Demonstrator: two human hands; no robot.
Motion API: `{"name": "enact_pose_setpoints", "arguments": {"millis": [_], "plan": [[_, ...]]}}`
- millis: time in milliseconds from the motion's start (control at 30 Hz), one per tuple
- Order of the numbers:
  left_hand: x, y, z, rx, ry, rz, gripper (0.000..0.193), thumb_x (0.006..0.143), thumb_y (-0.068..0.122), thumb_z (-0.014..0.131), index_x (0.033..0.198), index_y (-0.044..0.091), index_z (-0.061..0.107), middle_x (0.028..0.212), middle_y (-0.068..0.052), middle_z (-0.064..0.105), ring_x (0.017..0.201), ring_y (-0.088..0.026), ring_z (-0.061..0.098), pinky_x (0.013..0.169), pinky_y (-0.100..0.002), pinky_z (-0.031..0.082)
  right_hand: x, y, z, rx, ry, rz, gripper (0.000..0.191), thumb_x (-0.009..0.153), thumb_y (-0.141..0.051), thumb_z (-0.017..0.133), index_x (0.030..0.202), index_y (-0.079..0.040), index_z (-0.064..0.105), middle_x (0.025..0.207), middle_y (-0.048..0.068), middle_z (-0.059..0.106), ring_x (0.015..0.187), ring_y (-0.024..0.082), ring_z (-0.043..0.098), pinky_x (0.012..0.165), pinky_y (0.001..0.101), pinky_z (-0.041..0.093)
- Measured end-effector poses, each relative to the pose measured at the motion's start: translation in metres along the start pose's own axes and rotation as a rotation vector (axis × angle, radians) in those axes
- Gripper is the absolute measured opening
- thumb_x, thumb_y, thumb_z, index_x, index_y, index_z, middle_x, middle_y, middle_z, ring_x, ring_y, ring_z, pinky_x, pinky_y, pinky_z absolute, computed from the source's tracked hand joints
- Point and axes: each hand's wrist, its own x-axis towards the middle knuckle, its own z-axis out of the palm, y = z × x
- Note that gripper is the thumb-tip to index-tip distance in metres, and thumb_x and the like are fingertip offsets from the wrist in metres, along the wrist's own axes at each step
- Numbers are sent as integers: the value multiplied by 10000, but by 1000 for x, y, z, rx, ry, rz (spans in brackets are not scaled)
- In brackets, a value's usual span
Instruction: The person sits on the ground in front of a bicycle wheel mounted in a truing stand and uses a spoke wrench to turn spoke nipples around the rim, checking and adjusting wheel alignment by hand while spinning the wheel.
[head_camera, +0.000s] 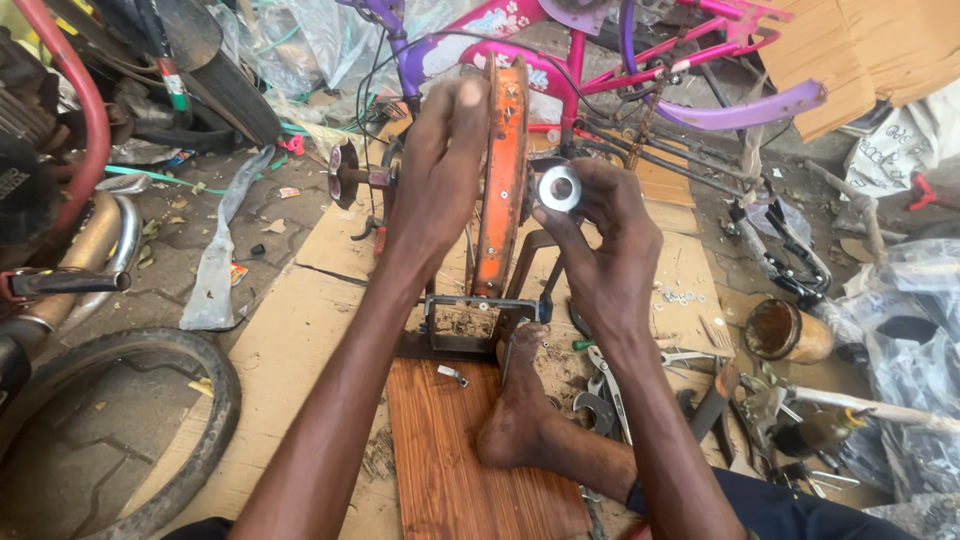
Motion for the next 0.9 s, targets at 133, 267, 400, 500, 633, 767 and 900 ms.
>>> {"name": "enact_pose_setpoints", "arguments": {"millis": [133,267,400,500,633,767,900], "plan": [[20,-11,14,58,21,185,369,1076,377,487,1218,39,530,1129,-127,678,1064,-225,679,900,-399,554,4,0,-1,-12,-1,3,414,925,49,770,1282,9,565,1223,122,701,1131,185,719,961,323,635],[24,-21,20,135,-36,191,350,1126,371,388,1234,51,481,1095,-140,700,1007,-258,719,894,-424,549,4,6,-4,-17,6,72,442,906,24,781,1284,8,552,1213,117,702,1098,179,729,931,314,650],[24,-25,21,173,-63,120,364,1122,383,342,1251,68,471,1025,-145,693,974,-269,734,870,-439,544,6,14,-7,-69,9,19,458,920,26,786,1308,10,542,1225,120,709,1133,187,725,984,317,631],[26,-24,20,132,-55,248,360,1159,384,323,1237,64,468,1086,-145,674,1035,-277,718,931,-446,536,7,19,-4,-3,1,47,473,908,34,783,1317,0,547,1248,115,703,1153,189,713,1002,320,621],[27,-16,16,0,-125,76,330,1131,372,339,1219,74,449,1015,-134,610,922,-284,677,835,-456,550,12,22,8,205,-16,176,455,901,38,741,1321,-28,579,1221,71,709,1111,157,728,968,319,592],[30,-8,10,-42,-103,102,267,1125,320,407,1182,71,483,1042,-100,631,928,-233,661,833,-431,565,26,27,28,283,2,254,376,961,42,696,1328,-14,632,1202,59,715,1075,141,677,926,296,573],[34,-9,-3,-205,-170,-123,231,1033,287,468,1182,125,540,1073,-22,638,978,-99,666,754,-331,631,40,36,50,588,-70,373,324,1006,12,634,1328,-7,655,1174,41,727,1024,115,665,867,273,559]]}}
